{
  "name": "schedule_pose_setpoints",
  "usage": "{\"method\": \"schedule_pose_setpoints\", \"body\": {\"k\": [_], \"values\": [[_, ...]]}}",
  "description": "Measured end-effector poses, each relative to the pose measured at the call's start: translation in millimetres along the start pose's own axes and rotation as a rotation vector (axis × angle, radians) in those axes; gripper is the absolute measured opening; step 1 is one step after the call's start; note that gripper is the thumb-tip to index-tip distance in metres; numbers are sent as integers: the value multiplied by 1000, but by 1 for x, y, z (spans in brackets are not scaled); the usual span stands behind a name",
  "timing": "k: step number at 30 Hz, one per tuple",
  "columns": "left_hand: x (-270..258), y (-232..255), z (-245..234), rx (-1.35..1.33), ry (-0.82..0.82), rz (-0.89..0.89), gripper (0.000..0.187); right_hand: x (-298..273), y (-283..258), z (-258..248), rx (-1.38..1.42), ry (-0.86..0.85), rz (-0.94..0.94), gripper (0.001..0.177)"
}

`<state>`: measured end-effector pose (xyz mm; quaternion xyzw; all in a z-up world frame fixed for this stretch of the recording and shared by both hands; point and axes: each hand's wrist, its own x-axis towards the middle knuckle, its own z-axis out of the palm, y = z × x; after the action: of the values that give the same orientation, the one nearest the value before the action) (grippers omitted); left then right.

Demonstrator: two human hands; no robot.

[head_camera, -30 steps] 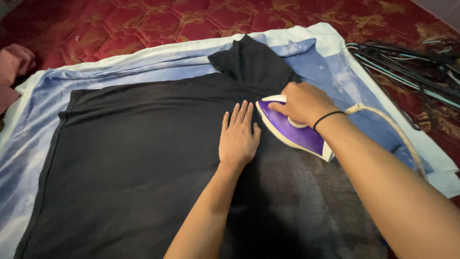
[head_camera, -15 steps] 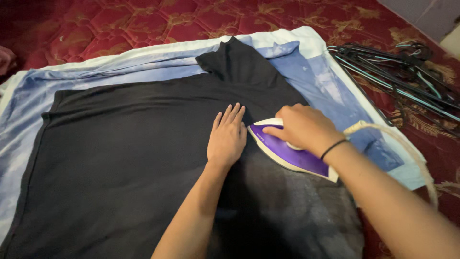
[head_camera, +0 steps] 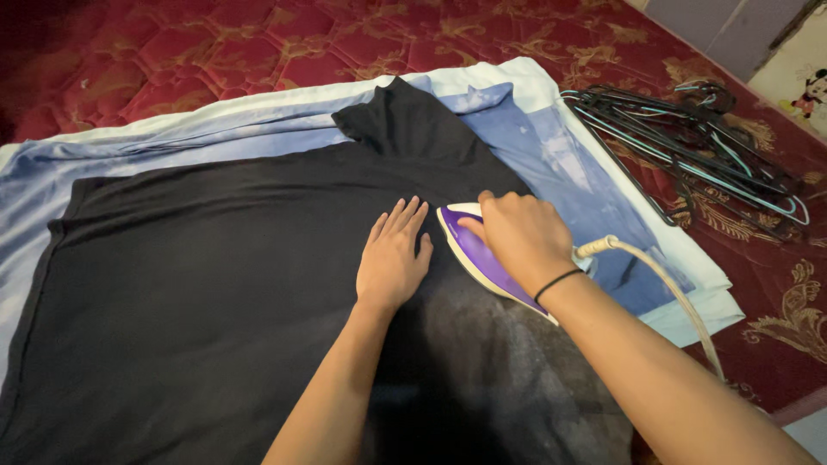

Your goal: The person irons a dark gray t-shirt laid flat on a bed. They use a purple and white iron to smooth the fabric, moving it back and forth across the shirt's surface. The person occasionally adjusts the shirt with their left hand to ensure even coverage.

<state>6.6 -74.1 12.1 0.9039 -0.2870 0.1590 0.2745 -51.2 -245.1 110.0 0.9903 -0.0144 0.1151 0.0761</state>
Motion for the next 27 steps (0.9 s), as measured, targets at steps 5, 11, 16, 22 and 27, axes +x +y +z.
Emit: {"method": "schedule_pose_setpoints", "body": {"k": [5, 11, 16, 22, 27], "values": [[1, -2, 1, -13, -6, 2, 53, 21, 5, 13, 14, 41, -8, 46], [1, -2, 2, -40, -24, -15, 54, 52, 11, 22, 16, 54, 59, 46], [4, -3, 2, -39, -47, -22, 55, 61, 12, 17, 154, -43, 152, 42], [3, -3, 0, -22, -74, -29, 57, 55, 15, 3, 237, -210, 210, 47], [4, -3, 3, 29, -114, -28, 60, 45, 21, -2, 235, -282, 187, 51]]}}
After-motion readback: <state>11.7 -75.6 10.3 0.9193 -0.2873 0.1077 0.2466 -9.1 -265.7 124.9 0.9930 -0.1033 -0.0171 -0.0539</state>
